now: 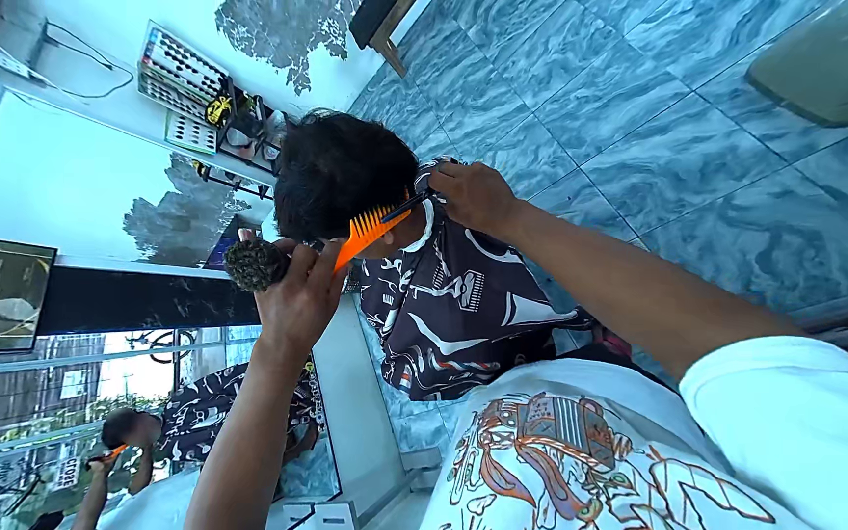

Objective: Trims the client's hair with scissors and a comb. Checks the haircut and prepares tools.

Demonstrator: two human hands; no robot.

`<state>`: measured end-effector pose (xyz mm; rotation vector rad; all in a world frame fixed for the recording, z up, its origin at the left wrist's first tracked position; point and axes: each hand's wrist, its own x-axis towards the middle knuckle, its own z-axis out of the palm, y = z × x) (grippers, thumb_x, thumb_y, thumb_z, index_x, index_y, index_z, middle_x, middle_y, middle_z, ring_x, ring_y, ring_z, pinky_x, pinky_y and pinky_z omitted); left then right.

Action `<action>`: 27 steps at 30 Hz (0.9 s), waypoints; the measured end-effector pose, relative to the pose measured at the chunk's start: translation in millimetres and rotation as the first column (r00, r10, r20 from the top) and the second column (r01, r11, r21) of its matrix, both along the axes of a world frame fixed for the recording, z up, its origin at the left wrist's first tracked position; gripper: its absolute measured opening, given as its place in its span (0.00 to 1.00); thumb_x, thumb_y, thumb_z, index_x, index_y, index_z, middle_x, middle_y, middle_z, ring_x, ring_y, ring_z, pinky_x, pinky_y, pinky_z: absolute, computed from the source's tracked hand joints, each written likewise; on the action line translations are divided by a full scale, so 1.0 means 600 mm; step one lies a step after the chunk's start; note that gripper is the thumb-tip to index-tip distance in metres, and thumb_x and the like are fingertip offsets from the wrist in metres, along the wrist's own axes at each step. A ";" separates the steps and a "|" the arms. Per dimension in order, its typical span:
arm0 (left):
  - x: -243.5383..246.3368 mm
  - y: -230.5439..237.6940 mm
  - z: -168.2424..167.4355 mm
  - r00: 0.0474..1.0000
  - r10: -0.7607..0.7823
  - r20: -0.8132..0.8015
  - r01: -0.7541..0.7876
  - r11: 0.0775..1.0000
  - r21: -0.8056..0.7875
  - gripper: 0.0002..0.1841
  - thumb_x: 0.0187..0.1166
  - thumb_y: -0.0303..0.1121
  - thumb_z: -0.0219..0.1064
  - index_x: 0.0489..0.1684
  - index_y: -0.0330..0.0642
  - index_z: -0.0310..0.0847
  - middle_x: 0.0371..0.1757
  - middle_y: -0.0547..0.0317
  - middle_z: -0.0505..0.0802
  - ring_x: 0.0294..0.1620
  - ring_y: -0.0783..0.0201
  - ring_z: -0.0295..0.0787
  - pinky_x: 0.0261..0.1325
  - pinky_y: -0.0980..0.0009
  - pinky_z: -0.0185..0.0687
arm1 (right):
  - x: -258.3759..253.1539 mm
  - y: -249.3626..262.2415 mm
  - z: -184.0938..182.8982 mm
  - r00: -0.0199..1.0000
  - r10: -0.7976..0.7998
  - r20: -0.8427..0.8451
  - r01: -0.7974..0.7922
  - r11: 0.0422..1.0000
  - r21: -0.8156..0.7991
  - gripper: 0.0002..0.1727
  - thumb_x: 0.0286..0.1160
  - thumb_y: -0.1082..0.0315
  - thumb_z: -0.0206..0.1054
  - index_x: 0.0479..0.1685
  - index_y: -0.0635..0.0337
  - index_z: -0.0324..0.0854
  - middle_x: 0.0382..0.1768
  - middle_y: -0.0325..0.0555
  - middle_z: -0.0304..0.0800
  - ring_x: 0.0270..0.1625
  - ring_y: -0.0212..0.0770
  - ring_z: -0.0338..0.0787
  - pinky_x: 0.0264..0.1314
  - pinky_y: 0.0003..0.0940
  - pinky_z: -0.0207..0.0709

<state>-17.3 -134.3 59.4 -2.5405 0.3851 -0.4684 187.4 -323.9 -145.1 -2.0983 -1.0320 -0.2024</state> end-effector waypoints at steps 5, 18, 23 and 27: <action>-0.002 0.005 -0.002 1.000 0.003 -0.021 -0.004 1.000 -0.005 0.19 0.87 0.48 0.65 0.69 0.52 0.87 0.42 0.49 0.91 0.58 0.44 0.87 0.82 0.30 0.55 | -0.005 0.010 -0.004 0.999 -0.026 -0.027 0.027 0.999 0.037 0.15 0.72 0.76 0.65 0.57 0.58 0.81 0.56 0.56 0.87 0.58 0.59 0.90 0.53 0.59 0.83; 0.003 -0.033 0.005 0.935 0.141 -0.326 -0.166 0.985 -0.051 0.24 0.82 0.56 0.61 0.58 0.49 0.93 0.36 0.53 0.89 0.38 0.49 0.87 0.36 0.48 0.80 | 0.009 -0.002 -0.043 0.975 -0.079 -0.207 0.115 0.979 0.170 0.16 0.75 0.74 0.62 0.61 0.60 0.83 0.57 0.57 0.88 0.52 0.59 0.92 0.50 0.61 0.86; 0.008 -0.034 0.026 0.933 0.111 -0.342 -0.137 0.989 -0.054 0.23 0.81 0.54 0.63 0.58 0.49 0.93 0.36 0.53 0.88 0.41 0.50 0.87 0.39 0.50 0.80 | 0.013 0.011 -0.053 0.999 0.029 0.034 -0.033 0.992 0.123 0.15 0.71 0.76 0.63 0.55 0.57 0.84 0.52 0.53 0.89 0.52 0.56 0.91 0.48 0.57 0.82; 0.008 -0.035 0.030 0.960 0.138 -0.242 -0.149 0.988 -0.028 0.22 0.82 0.52 0.64 0.59 0.48 0.92 0.36 0.51 0.89 0.41 0.48 0.87 0.43 0.48 0.80 | 0.018 0.018 -0.052 1.000 0.018 0.025 -0.021 0.996 0.089 0.18 0.70 0.74 0.63 0.59 0.55 0.83 0.58 0.52 0.87 0.60 0.55 0.88 0.52 0.56 0.80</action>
